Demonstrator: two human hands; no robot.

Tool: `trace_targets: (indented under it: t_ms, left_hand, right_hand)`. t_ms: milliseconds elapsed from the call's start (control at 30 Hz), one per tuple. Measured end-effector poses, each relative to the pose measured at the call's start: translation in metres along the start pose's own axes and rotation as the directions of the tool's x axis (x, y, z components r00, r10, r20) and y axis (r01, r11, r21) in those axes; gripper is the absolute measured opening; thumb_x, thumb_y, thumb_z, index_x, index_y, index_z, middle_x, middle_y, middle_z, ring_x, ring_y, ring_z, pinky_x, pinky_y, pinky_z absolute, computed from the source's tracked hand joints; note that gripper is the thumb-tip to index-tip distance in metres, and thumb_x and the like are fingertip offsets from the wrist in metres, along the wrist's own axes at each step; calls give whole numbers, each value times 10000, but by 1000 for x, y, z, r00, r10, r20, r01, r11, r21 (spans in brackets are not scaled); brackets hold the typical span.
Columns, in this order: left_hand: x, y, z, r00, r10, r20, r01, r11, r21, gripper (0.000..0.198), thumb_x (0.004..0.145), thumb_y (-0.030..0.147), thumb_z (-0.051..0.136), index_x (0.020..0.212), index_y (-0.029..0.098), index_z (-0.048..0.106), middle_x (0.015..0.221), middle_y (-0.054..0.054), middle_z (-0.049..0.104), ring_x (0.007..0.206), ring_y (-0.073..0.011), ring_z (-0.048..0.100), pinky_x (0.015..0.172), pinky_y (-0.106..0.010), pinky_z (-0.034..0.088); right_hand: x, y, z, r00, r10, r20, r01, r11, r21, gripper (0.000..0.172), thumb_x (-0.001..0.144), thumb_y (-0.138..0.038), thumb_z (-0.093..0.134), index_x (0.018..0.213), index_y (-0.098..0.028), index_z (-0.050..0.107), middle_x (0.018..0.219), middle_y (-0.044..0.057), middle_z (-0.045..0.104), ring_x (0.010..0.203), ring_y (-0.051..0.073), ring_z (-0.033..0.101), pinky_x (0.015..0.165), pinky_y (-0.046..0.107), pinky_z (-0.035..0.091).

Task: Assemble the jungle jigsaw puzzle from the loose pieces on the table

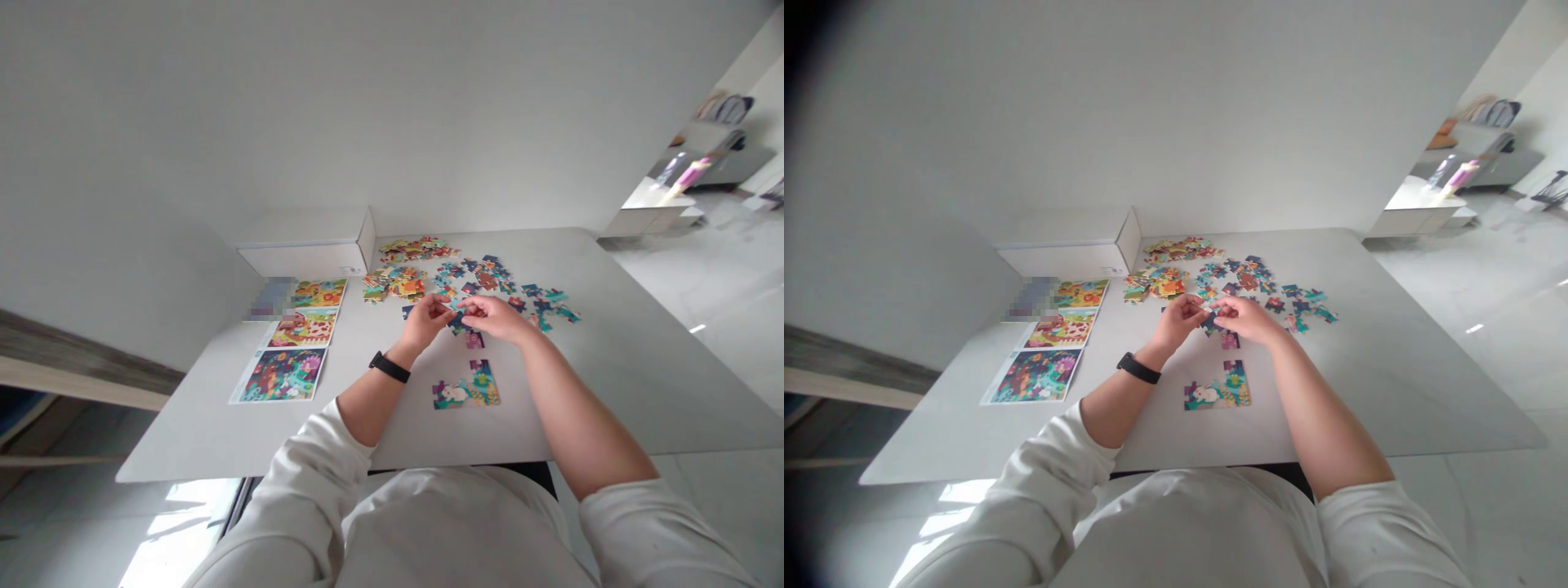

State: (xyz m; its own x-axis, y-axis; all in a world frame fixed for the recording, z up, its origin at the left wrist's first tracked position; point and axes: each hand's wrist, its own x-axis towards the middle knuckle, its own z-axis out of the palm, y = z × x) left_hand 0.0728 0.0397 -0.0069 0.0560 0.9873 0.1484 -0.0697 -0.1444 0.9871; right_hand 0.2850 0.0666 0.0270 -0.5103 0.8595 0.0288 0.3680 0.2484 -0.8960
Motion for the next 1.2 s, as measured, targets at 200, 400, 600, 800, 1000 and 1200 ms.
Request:
trace_targets:
  t_ms: [200, 400, 600, 800, 1000, 1200]
  left_hand:
    - [0, -11, -2, 998, -13, -62, 18, 997, 81, 447, 914, 555, 817, 1104, 210, 606, 913, -32, 761, 813, -164, 734, 757, -288, 568]
    - [-9, -11, -6, 991, 132, -33, -107, 905, 413, 241, 1044, 398, 654, 1189, 206, 657, 1203, -109, 773, 1067, -208, 741, 974, -368, 583]
    - [-19, -8, -3, 950, 231, 208, -311, 683, 661, 246, 1006, 324, 715, 1231, 224, 715, 1268, -106, 736, 1249, -259, 684, 1143, -441, 538]
    - [-22, -12, 2, 925, 181, 335, -378, 545, 748, 335, 960, 321, 794, 1281, 233, 754, 1342, -124, 705, 1305, -300, 669, 1181, -479, 525]
    - [-26, -13, 5, 925, 134, 355, -376, 452, 809, 341, 971, 347, 787, 1310, 309, 798, 1444, -107, 674, 1369, -341, 631, 1200, -553, 496]
    - [-29, -16, 9, 931, 128, 342, -364, 406, 838, 322, 979, 432, 795, 1292, 360, 823, 1508, -76, 651, 1383, -356, 605, 1215, -583, 458]
  right_hand:
    - [2, 18, 6, 999, 47, -18, -47, 999, 12, 358, 883, -314, 718, 1216, -206, 788, 827, -8, 710, 783, 186, 676, 784, 316, 563]
    - [-7, 40, -11, 953, 125, -275, -185, 961, -206, 266, 888, -264, 742, 1140, -207, 804, 879, 5, 758, 798, 187, 690, 819, 308, 550]
    - [-8, 39, -10, 959, 147, -243, -219, 928, -302, 276, 928, -208, 765, 1199, -213, 817, 972, 31, 817, 853, 175, 724, 873, 300, 553]
    - [-10, 25, -3, 962, 130, -239, -221, 885, -409, 284, 956, -177, 764, 1220, -251, 838, 1067, 48, 850, 958, 198, 779, 919, 302, 574]
    - [-10, 24, 3, 965, 102, -244, -220, 822, -526, 298, 983, -185, 765, 1266, -254, 823, 1132, 70, 849, 1082, 229, 786, 996, 319, 569]
    - [-11, 18, 9, 971, 81, -224, -207, 756, -622, 264, 1019, -220, 725, 1266, -257, 811, 1171, 79, 825, 1076, 243, 764, 983, 331, 562]
